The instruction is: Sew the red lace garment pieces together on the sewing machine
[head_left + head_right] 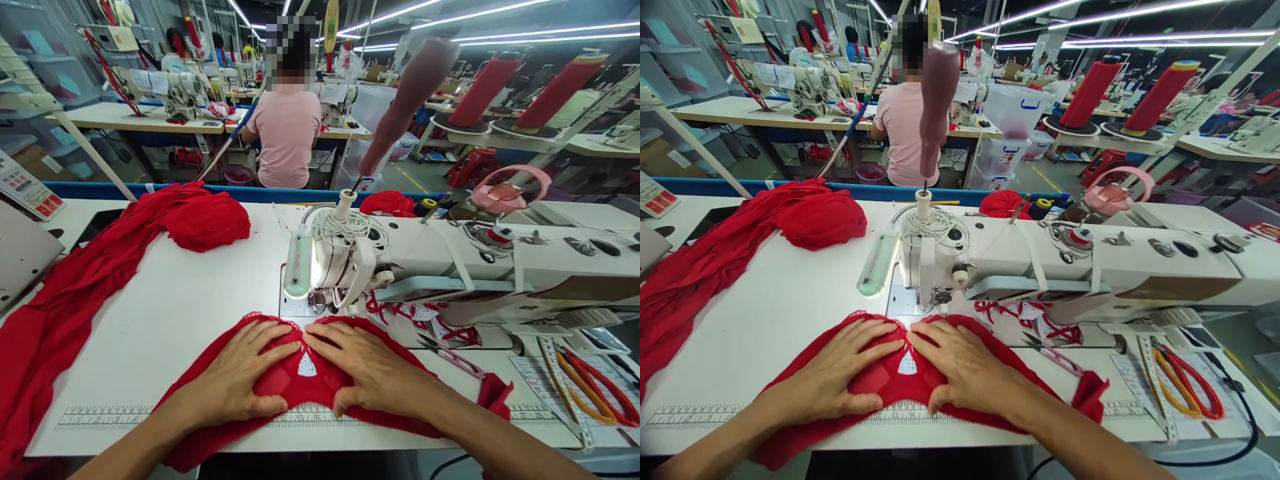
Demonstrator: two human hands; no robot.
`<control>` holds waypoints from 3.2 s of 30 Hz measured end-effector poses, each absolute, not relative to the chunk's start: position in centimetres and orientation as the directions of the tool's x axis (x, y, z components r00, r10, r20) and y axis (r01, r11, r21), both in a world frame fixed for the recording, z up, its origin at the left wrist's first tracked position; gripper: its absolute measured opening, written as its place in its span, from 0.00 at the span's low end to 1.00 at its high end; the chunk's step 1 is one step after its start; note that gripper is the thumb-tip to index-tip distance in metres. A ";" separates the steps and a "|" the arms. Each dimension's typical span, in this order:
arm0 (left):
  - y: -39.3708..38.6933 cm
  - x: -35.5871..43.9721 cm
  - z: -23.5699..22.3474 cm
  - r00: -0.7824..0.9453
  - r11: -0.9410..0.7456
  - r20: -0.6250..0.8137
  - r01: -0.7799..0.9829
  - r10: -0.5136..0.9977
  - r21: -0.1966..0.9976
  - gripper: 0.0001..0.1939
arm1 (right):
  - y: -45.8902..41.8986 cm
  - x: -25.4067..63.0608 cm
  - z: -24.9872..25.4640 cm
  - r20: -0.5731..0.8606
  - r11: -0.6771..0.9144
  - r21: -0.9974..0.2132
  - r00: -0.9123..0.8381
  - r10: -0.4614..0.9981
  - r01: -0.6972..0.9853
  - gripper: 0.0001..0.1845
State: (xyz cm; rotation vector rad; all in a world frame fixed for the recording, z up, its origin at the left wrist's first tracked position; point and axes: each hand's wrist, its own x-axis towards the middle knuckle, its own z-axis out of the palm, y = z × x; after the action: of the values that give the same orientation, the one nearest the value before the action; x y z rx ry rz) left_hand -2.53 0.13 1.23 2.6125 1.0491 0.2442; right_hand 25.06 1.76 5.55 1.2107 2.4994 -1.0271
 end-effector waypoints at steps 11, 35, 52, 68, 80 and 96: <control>-0.3 -3.2 1.5 0.749 -0.718 0.039 0.618 0.662 0.319 0.40 | 1.8 25.1 5.1 -0.358 0.464 -0.493 -0.658 0.663 0.736 0.51; -6.5 0.6 -0.8 0.596 -0.775 0.589 0.627 0.545 0.082 0.16 | -0.2 21.7 2.7 0.233 0.650 -0.604 -0.677 0.698 0.462 0.08; -8.4 0.6 -1.4 0.588 -0.741 0.599 0.671 0.543 0.013 0.15 | 1.2 20.4 2.2 0.193 0.546 -0.569 -0.546 0.815 0.615 0.05; -8.7 4.7 -3.1 0.222 -0.380 0.642 0.917 0.734 0.118 0.16 | 2.9 18.9 1.3 0.117 0.372 -0.680 -0.407 0.906 0.632 0.11; -8.2 4.0 -2.3 0.279 -0.330 0.621 0.943 0.733 -0.033 0.16 | 3.1 18.1 1.2 0.111 0.288 -0.741 -0.312 0.943 0.607 0.10; -7.6 2.8 -2.2 0.334 -0.443 0.659 0.897 0.674 -0.002 0.16 | 3.0 18.8 0.9 0.144 0.373 -0.722 -0.400 0.905 0.584 0.08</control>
State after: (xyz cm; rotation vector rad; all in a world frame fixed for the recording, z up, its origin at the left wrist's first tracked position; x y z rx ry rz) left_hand 2.77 -7.65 -2.16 2.8467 1.7680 1.0675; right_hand 18.82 3.04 0.93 1.8240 3.0021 -1.1353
